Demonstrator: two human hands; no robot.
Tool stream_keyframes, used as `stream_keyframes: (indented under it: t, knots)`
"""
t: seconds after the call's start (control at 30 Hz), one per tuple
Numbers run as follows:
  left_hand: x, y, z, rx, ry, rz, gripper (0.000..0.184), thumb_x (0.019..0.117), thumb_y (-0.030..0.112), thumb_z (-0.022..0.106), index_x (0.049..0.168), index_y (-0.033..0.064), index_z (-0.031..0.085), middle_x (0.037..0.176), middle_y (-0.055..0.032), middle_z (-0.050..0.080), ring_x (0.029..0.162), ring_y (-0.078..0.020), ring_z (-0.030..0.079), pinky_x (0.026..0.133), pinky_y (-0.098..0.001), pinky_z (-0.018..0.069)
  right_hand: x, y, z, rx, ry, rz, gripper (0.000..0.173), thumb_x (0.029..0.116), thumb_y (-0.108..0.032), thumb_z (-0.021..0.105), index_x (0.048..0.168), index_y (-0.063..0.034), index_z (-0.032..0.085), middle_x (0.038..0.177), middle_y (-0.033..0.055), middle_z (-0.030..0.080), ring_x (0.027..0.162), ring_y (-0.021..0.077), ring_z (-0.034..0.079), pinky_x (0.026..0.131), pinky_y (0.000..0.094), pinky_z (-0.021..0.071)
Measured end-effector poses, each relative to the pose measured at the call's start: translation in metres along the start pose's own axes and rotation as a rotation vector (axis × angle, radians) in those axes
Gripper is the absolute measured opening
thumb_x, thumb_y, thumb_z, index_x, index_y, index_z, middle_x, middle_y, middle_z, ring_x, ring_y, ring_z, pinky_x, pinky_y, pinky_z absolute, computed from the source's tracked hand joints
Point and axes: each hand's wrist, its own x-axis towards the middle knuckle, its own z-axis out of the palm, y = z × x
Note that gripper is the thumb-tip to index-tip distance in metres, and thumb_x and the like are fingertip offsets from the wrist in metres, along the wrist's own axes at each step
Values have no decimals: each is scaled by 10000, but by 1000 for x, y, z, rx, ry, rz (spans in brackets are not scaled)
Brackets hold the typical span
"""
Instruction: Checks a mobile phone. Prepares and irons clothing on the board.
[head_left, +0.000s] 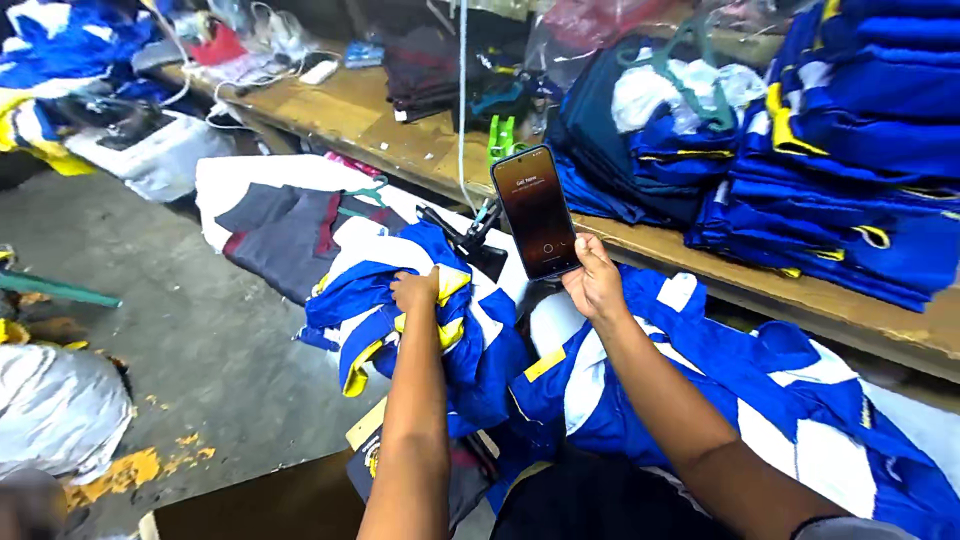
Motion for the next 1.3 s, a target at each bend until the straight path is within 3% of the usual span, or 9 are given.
stream_keyframes:
  t: [0.3, 0.5, 0.57, 0.67, 0.73, 0.83, 1.1, 1.2, 1.3]
  knots:
    - [5, -14, -40, -126, -165, 28, 971, 986, 655, 513, 1535, -117, 301, 1496, -406, 397, 1417, -533, 387, 1142, -689, 312, -37, -30, -41, 40, 63, -41, 184, 1116, -129, 318, 1110, -127, 501, 1063, 37, 677, 1018, 169, 687, 930, 398, 582]
    - [-67, -21, -66, -101, 82, 245, 764, 1019, 464, 565, 1498, -108, 399, 1521, -432, 328, 1431, -601, 301, 1118, -759, 250, -67, -39, -51, 76, 62, 20, 173, 1121, -139, 327, 1119, -126, 500, 1061, 43, 679, 1016, 170, 692, 933, 386, 583]
    - [-111, -14, -58, -318, 117, 452, 569, 1066, 297, 491, 1443, -128, 456, 1483, -368, 435, 1408, -470, 415, 1157, -597, 335, -79, -37, -54, 81, 55, 53, 190, 1120, -145, 321, 1128, -130, 510, 1069, 36, 685, 1025, 168, 694, 940, 386, 585]
    - [-195, 7, -17, -956, -368, 433, 518, 1129, 305, 189, 1462, -10, 430, 1391, -101, 585, 1221, -146, 599, 1014, -341, 500, -100, -27, -56, 84, 53, 131, 210, 1119, -151, 308, 1113, -142, 517, 1064, 26, 685, 1020, 163, 695, 942, 391, 585]
    - [-240, 14, 7, -1263, -658, 281, 545, 1128, 414, 132, 1461, 109, 438, 1311, -24, 640, 1150, -124, 647, 986, -340, 528, -116, -19, -58, 47, 39, 169, 213, 1117, -164, 310, 1105, -149, 522, 1064, 17, 678, 1013, 151, 686, 933, 384, 580]
    - [-277, 19, 31, -1573, -632, 94, 352, 1141, 299, 253, 1347, 134, 487, 1148, -47, 687, 1082, -170, 683, 959, -392, 571, -138, -17, -68, -144, 1, 187, 187, 1119, -159, 320, 1132, -114, 501, 1045, 14, 660, 967, 117, 682, 891, 355, 589]
    - [-376, 3, 59, -1362, -543, 241, 408, 1138, 262, 270, 1499, 97, 365, 1306, -84, 616, 1189, -172, 630, 1025, -397, 533, -204, -53, -120, -645, 39, 164, 387, 942, -116, 696, 1236, 20, 484, 997, 115, 685, 768, 128, 674, 617, 286, 560]
    - [-419, 5, 75, -1329, -615, 277, 401, 1137, 253, 264, 1492, 96, 368, 1294, -89, 624, 1179, -187, 639, 1015, -417, 541, -239, -82, -153, -611, 105, 167, 287, 1072, -153, 458, 1287, 29, 511, 1023, 107, 669, 772, 133, 672, 614, 301, 569]
    - [-465, 7, 94, -1292, -710, 290, 401, 1138, 253, 260, 1482, 94, 389, 1285, -92, 633, 1180, -201, 641, 1019, -431, 540, -278, -112, -190, -527, 200, 127, 379, 1099, -192, 284, 1247, 15, 566, 969, 73, 676, 719, 120, 667, 589, 295, 570]
